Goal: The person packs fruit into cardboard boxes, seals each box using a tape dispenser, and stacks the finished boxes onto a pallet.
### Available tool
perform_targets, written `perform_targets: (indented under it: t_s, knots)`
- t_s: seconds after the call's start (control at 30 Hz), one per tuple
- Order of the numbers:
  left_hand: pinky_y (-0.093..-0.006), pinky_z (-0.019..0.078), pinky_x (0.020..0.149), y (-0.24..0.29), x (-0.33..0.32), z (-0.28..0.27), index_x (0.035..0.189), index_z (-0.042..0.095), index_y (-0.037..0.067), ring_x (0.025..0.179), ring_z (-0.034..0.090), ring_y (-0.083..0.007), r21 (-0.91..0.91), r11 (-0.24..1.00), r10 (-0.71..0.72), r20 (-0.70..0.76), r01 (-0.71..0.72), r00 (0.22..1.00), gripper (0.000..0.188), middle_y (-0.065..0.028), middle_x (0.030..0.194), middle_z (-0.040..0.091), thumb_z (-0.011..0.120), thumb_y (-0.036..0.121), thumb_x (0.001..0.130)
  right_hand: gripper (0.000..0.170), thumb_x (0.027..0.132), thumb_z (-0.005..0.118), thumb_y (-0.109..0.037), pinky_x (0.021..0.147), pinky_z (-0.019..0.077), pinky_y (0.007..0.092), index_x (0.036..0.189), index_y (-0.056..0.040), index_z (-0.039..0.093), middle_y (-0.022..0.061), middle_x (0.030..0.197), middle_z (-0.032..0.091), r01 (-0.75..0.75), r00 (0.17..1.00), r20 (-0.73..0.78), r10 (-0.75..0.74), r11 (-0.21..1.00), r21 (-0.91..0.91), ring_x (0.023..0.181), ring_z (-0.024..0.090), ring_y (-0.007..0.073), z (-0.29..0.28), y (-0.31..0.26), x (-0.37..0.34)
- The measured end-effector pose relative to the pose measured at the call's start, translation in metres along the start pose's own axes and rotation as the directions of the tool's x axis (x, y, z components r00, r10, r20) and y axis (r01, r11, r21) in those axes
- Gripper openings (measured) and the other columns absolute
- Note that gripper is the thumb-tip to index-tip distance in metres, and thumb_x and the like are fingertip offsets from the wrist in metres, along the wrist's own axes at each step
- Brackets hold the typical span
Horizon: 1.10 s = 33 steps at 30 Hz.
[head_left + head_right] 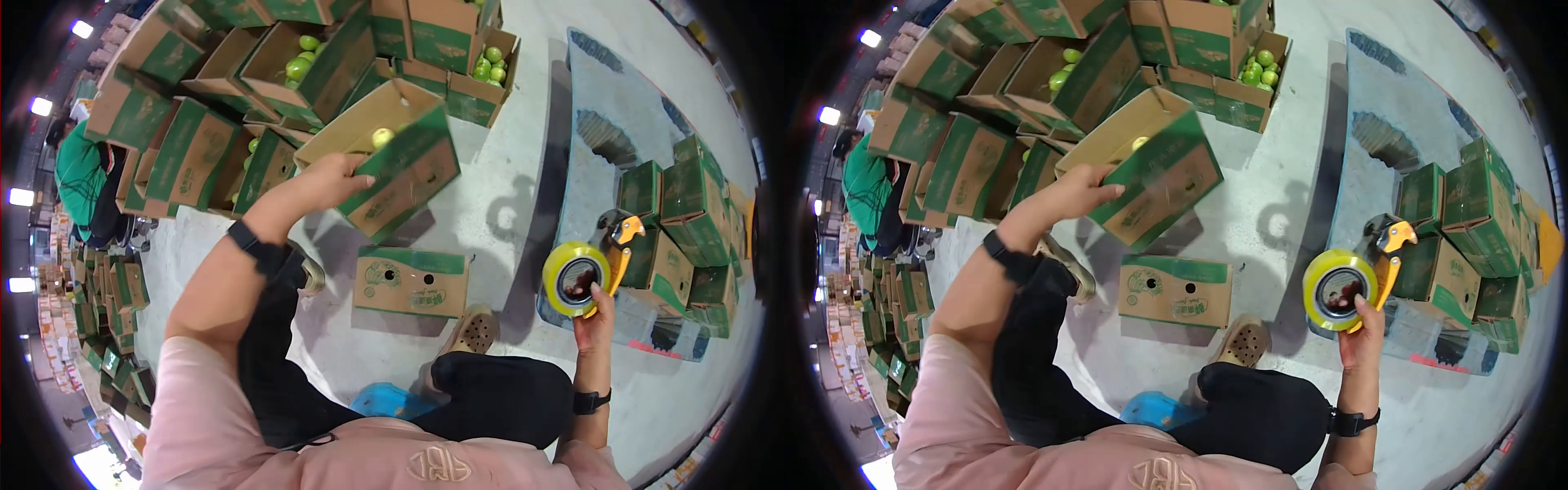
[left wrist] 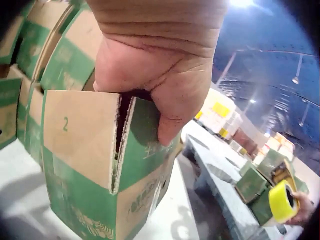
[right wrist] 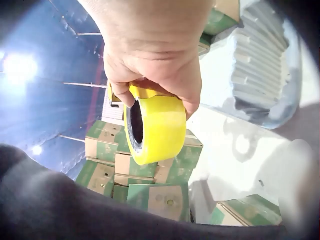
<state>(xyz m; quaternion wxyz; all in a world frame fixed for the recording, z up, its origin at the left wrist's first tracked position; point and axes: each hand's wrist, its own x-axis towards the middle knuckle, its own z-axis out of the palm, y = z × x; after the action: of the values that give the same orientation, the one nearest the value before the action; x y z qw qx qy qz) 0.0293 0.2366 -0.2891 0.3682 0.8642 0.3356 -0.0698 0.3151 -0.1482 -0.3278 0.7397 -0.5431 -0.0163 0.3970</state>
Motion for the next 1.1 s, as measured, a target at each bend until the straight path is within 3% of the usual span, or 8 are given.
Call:
perform_targets:
  t_s: [0.2,0.4,0.63,0.87,0.97,1.0,1.07,1.1]
  knots:
    - [-0.043,0.0477,0.065,0.058,-0.131,0.035,0.093,0.057,0.007,0.079,0.059,-0.0339,0.272,0.881,0.406,-0.018,-0.386,0.914,0.015,-0.0126,0.081,0.056,0.061,0.018,0.083,0.044,0.084,0.065,-0.01,0.084,0.0478,0.0305,0.124,-0.0037,0.048,0.0073,0.101,0.058,0.493,0.869,0.263,-0.418,0.769,-0.406,0.096,0.058,0.0141,0.059,-0.029,-0.012]
    - [-0.0428,0.0481,0.064,0.056,-0.177,0.13,0.094,0.057,0.009,0.078,0.059,-0.0309,0.313,0.833,0.445,0.114,-0.457,0.888,0.017,-0.0094,0.078,0.055,0.06,0.023,0.086,0.048,0.062,0.069,-0.008,0.076,0.0482,0.04,0.106,-0.0037,0.05,0.017,0.092,0.055,0.876,0.477,0.874,-0.092,0.126,-0.465,0.087,0.056,0.0405,0.122,0.017,-0.031]
    - [-0.0409,0.0423,0.101,0.032,-0.121,0.088,0.112,0.058,0.004,0.122,0.048,-0.0341,0.37,0.555,0.809,-0.033,-0.745,0.586,0.035,-0.0143,0.126,0.053,0.06,0.029,0.088,0.036,0.077,0.067,-0.007,0.077,0.0461,0.0303,0.108,-0.0031,0.049,0.006,0.096,0.057,0.609,0.777,0.594,-0.207,0.484,-0.629,0.085,0.056,0.0174,0.097,0.033,-0.028]
    - [-0.0424,0.0244,0.115,0.036,-0.072,0.167,0.137,0.04,0.001,0.139,0.028,-0.0305,0.219,0.641,0.745,0.054,-0.736,0.665,0.064,-0.0135,0.147,0.033,0.062,0.031,0.086,0.025,0.084,0.065,-0.009,0.071,0.0475,0.026,0.105,-0.003,0.053,0.003,0.089,0.059,0.461,0.875,0.368,-0.316,0.777,-0.428,0.079,0.057,0.0103,0.116,-0.028,-0.007]
    - [-0.0423,0.0239,0.115,0.036,-0.07,0.161,0.136,0.041,0.0,0.139,0.027,-0.0293,0.171,0.665,0.732,0.042,-0.727,0.68,0.064,-0.0149,0.148,0.032,0.059,0.038,0.088,0.017,0.088,0.06,-0.009,0.068,0.0462,0.0241,0.103,-0.0032,0.054,0.0035,0.087,0.058,0.654,0.752,0.478,-0.455,0.606,-0.452,0.075,0.057,0.009,0.179,-0.053,-0.002]
    - [-0.0417,0.0251,0.114,0.047,-0.079,0.151,0.135,0.042,-0.001,0.138,0.03,-0.0301,0.199,0.689,0.699,0.068,-0.697,0.712,0.065,-0.0159,0.146,0.036,0.057,0.043,0.089,0.026,0.083,0.064,-0.013,0.069,0.048,0.0304,0.104,-0.0022,0.053,0.0061,0.085,0.059,0.594,0.8,0.527,-0.285,0.494,-0.635,0.073,0.059,0.0162,0.184,-0.043,-0.001]
    - [-0.041,0.0267,0.113,0.06,-0.108,0.144,0.136,0.042,0.0,0.135,0.035,-0.0306,-0.434,0.837,0.486,0.311,-0.333,0.816,0.065,-0.0181,0.142,0.041,0.056,0.043,0.089,0.043,0.065,0.07,-0.017,0.071,0.0487,0.0439,0.103,-0.0057,0.053,0.0195,0.084,0.059,0.716,0.68,0.727,0.094,0.129,-0.686,0.079,0.061,0.0401,0.17,0.006,0.005]
    - [-0.0432,0.0275,0.112,0.086,-0.136,0.112,0.138,0.04,-0.001,0.133,0.039,-0.0318,-0.194,0.952,0.305,0.541,-0.237,0.784,0.068,-0.0211,0.138,0.045,0.053,0.047,0.09,0.042,0.066,0.069,-0.016,0.073,0.0491,0.0432,0.103,-0.0068,0.052,0.0216,0.087,0.059,0.776,0.62,0.778,0.103,0.07,-0.627,0.084,0.06,0.0425,0.174,0.012,-0.003]
